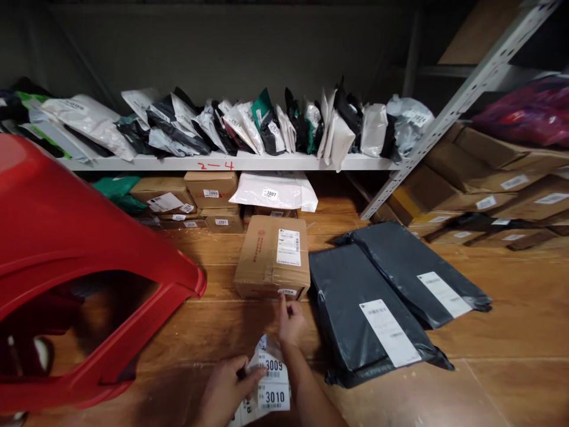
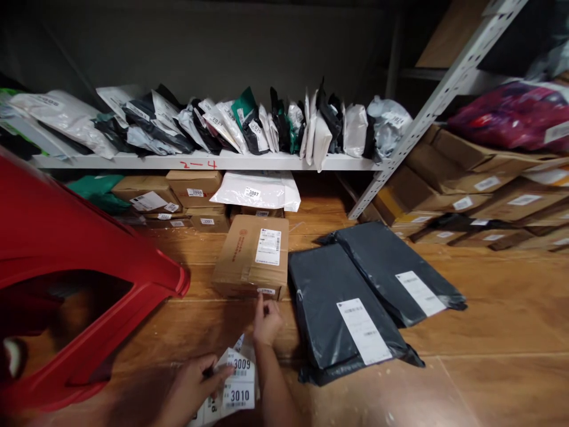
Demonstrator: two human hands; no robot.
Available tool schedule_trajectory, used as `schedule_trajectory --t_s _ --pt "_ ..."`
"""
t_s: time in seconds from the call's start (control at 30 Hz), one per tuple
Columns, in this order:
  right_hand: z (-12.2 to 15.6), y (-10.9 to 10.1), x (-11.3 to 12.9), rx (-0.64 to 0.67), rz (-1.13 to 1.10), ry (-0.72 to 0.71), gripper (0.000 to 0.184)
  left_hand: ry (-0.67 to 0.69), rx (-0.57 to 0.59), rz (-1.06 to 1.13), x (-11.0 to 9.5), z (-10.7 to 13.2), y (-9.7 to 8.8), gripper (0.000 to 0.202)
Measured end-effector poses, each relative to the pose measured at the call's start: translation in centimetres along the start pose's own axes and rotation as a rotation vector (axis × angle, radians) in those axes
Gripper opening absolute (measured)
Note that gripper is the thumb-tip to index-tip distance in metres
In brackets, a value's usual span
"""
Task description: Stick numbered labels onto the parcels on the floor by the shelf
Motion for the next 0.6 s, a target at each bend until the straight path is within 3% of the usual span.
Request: schedule_trajectory --t_s 0.17,0.27,0.37,0.47,0.53,0.6 --pt "-1.3 -1.6 1.9 0.244 0.057 -0.329 0.023 0.004 0.007 0.023 -0.2 0.1 -0.1 0.041" --pt "-2.0 -2.7 3.7 0.467 0.139 -0.438 0.034 0.031 0.022 0.027 -0.6 -0.4 0.3 0.039" --pt "-2.8 -5.6 5.8 0.550 0.179 -0.406 0.024 0.067 0.028 0.064 -1.2 -0.7 0.7 0.039" --pt "-2.9 -10.5 7.9 0.976 0.017 -0.392 0.025 0.091 0.060 0.114 -2.0 -0.3 1.1 0.039" --pt "-2.5 -14.2 8.9 1.175 -0.066 -0.264 0.026 0.126 0.083 0.122 -2.8 0.4 1.7 0.040" --pt "-2.1 -17.6 9.4 1.148 -0.076 -0.097 0.015 0.155 0.133 0.119 -3.8 1.3 2.6 0.042"
Point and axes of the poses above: each hand's wrist, its own z-axis away from the middle knuckle, its own y-axis out of the palm, x = y × z, the point moved 1 cm from there along -z, towards the middle knuckle, and after that the axes turned 5 degrees about -y, right-handed, at the moved point
